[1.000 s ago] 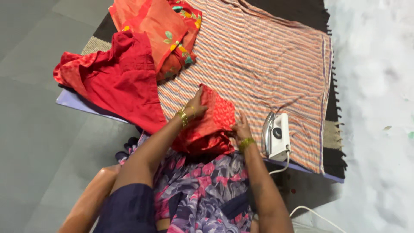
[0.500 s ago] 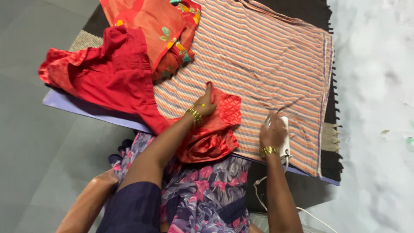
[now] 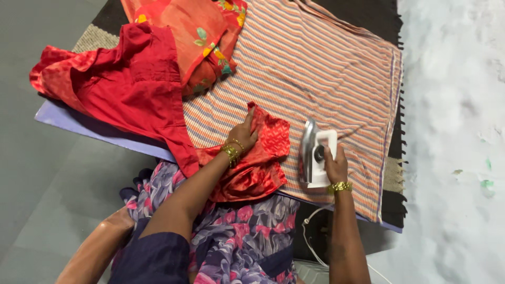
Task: The person irons a red blouse by hand using an iron on a flat surface.
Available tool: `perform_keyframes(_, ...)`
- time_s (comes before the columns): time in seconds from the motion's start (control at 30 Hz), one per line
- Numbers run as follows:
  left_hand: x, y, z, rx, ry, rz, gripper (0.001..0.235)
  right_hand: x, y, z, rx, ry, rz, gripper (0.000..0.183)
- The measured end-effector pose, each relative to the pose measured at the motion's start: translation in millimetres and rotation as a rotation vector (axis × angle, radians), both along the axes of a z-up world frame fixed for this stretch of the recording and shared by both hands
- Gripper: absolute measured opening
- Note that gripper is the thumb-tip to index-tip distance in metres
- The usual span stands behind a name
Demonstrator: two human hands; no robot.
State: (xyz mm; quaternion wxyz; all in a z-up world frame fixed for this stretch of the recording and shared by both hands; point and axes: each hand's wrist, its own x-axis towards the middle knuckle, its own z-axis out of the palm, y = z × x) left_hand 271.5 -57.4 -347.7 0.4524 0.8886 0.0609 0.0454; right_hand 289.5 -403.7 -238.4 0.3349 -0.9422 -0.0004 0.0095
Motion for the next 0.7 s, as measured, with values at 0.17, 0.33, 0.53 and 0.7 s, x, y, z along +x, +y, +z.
perform_keyframes(0.17,1,1,-2,-0.028,-0.049,-0.006,0.095,-10,127,37,-0.017,0.374,0.138,0.043)
perform_keyframes(0.33,9,3,-9,-0.060,-0.061,0.121,0.086,19,187,36,-0.270,0.379,0.007,0.045)
perform_keyframes(0.53,6,1,-17,-0.121,-0.133,0.163,0.085,82,177,6,-0.514,0.136,0.079,0.051)
perform_keyframes(0.7,0,0,-20,-0.179,-0.242,0.223,0.085,18,167,29,-0.366,0.453,0.148,0.054)
